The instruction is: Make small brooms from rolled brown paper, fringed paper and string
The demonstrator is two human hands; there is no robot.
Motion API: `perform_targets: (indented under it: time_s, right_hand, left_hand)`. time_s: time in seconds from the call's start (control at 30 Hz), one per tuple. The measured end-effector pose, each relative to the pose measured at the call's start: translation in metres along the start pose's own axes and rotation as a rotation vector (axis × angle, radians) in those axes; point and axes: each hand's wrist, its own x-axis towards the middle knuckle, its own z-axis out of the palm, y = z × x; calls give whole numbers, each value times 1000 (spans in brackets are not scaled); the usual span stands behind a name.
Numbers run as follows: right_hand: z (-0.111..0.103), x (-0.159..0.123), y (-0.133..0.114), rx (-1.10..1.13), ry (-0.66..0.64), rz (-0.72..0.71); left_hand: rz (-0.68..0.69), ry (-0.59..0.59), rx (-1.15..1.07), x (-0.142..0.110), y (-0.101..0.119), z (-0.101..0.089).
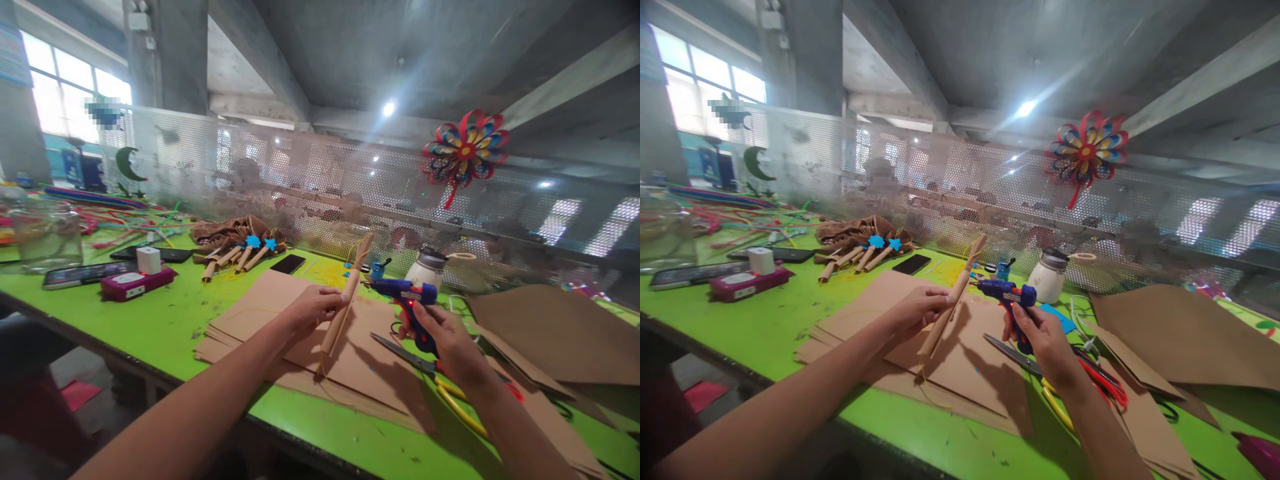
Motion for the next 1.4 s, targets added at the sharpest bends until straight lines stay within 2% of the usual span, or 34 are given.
perform_targets:
  time_s: [0.33, 0.57, 1.0, 1.4]
  right_hand:
    - [-4, -1, 0, -44, -48, -8]
    - [-1, 2, 3, 75, 32, -12]
    - [-2, 2, 1, 200, -4, 22]
    - [-5, -1, -5, 373, -81, 108]
  left_hand:
    - [2, -8, -17, 1, -1, -1]
    - [-5, -10, 36, 2, -3, -2]
    - [-3, -63, 7, -3, 3, 1]
    - [-26, -110, -82, -5, 5, -2]
